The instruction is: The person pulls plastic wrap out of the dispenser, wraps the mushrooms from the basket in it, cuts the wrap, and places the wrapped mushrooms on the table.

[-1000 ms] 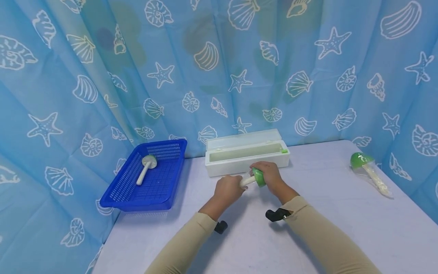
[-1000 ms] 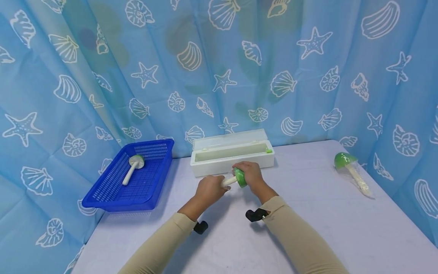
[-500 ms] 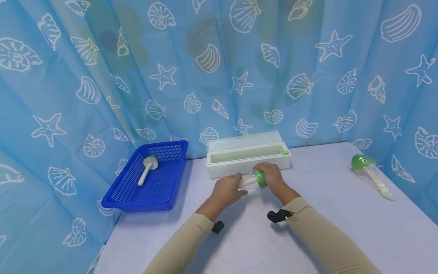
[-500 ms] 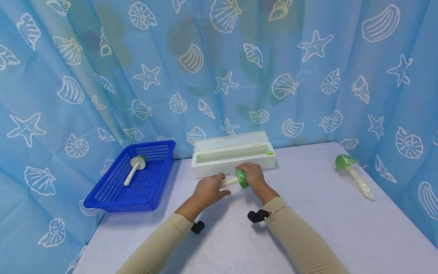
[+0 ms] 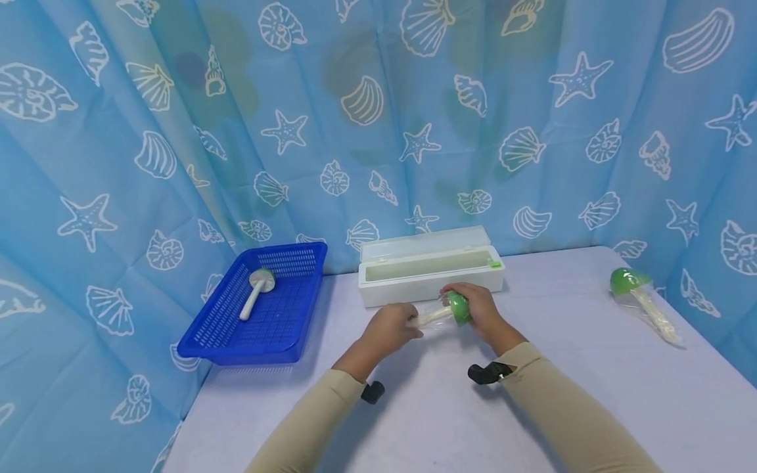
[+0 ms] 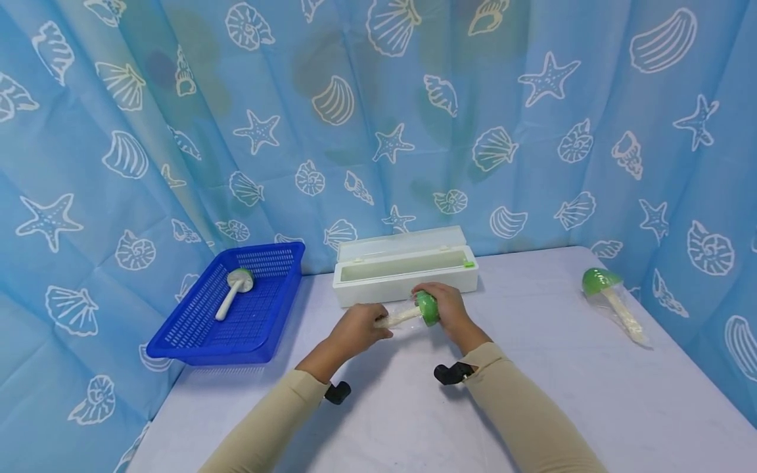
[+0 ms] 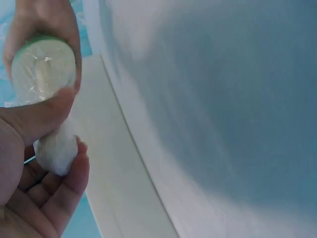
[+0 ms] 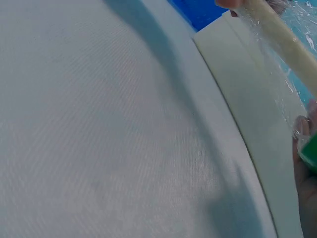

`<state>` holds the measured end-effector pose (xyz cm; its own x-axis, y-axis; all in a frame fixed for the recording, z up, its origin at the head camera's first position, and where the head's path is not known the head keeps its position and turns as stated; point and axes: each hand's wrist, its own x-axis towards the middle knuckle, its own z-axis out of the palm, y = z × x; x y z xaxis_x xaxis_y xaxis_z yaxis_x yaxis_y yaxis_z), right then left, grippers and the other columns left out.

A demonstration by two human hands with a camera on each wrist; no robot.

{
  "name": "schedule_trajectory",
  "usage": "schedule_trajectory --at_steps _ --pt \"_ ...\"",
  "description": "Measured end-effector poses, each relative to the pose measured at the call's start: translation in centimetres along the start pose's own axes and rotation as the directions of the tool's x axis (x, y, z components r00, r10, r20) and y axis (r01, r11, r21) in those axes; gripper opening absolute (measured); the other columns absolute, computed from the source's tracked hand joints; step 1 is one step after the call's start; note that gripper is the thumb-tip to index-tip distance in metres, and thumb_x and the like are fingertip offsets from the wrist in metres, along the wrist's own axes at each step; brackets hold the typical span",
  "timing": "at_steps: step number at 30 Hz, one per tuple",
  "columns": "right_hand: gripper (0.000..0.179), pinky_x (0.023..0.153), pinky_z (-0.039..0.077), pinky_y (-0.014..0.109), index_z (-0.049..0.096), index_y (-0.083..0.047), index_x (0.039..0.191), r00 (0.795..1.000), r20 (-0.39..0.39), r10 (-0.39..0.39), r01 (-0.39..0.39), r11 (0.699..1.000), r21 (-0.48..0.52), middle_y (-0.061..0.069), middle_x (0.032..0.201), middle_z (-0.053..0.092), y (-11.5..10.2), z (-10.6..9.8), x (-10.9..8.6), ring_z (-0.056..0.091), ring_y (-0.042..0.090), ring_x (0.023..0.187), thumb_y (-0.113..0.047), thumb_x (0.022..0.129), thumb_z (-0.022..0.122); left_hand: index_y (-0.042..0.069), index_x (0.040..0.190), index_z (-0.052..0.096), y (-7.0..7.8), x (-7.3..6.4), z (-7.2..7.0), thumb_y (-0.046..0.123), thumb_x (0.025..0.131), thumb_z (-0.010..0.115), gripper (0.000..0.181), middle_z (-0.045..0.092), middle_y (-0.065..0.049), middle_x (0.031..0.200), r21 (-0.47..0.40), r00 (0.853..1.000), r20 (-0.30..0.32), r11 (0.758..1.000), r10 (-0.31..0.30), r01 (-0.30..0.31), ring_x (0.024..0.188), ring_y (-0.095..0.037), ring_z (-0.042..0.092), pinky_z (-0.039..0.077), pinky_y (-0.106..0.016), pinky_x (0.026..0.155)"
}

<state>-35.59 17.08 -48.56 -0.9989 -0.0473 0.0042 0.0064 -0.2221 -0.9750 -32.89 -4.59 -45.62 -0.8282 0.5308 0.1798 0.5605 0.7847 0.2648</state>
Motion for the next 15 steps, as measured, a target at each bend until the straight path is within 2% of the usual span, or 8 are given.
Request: schedule_trajectory --at_steps 3,5,7,11,15 --pt "0.041 0.087 0.051 0.028 0.051 0.013 0.127 0.997 -0.078 0.015 -0.006 0.994 0.112 0.014 0.112 0.066 0.0 -0.4 0.0 0.065 0.018 0.099 -0.019 0.101 0.052 0.012 0.104 0.07 0.8 0.0 0.1 0.03 0.078 0.083 0.035 0.068 0.005 0.089 -0.003 0.999 0.046 1.0 0.006 -0.006 0.075 -0.006 0.057 0.047 -0.024 0.068" --pt "0.039 0.089 0.05 0.028 0.051 0.011 0.127 0.993 -0.116 0.027 -0.008 0.987 0.16 0.015 0.115 0.065 0.0 -0.6 0.1 0.065 0.018 0.1 -0.019 0.101 0.051 0.012 0.107 0.069 1.3 0.1 0.0 0.031 0.078 0.083 0.037 0.068 0.004 0.09 -0.002 0.999 0.052 1.0 0.0 0.0 0.076 -0.007 0.058 0.047 -0.024 0.068" --pt "0.039 0.09 0.049 0.028 0.052 0.01 0.127 0.992 -0.122 0.031 -0.007 0.982 0.187 0.018 0.122 0.062 -0.1 -0.8 0.2 0.063 0.019 0.103 -0.02 0.102 0.049 0.012 0.112 0.068 1.7 0.1 -0.2 0.031 0.079 0.082 0.04 0.068 0.003 0.092 0.002 1.0 0.018 1.0 -0.02 0.02 0.077 -0.007 0.059 0.048 -0.025 0.068" --pt "0.044 0.092 0.047 0.027 0.049 0.012 0.131 0.995 -0.086 0.043 -0.021 0.97 0.243 0.02 0.129 0.056 -0.3 -1.3 0.3 0.06 0.019 0.107 -0.022 0.103 0.047 0.011 0.12 0.064 1.9 0.0 -0.8 0.031 0.081 0.081 0.047 0.07 -0.001 0.094 -0.03 0.994 -0.078 0.997 -0.075 0.073 0.074 -0.008 0.058 0.047 -0.026 0.063" --pt "0.047 0.085 0.049 0.025 0.051 0.006 0.127 0.995 -0.05 0.091 -0.07 0.944 0.324 0.009 0.115 0.063 -0.6 -1.9 0.1 0.06 0.013 0.1 -0.034 0.105 0.044 0.011 0.12 0.064 1.4 0.0 -1.0 0.031 0.082 0.08 0.046 0.071 -0.003 0.092 -0.115 0.983 -0.149 0.99 -0.104 0.088 0.069 -0.007 0.057 0.046 -0.023 0.058"
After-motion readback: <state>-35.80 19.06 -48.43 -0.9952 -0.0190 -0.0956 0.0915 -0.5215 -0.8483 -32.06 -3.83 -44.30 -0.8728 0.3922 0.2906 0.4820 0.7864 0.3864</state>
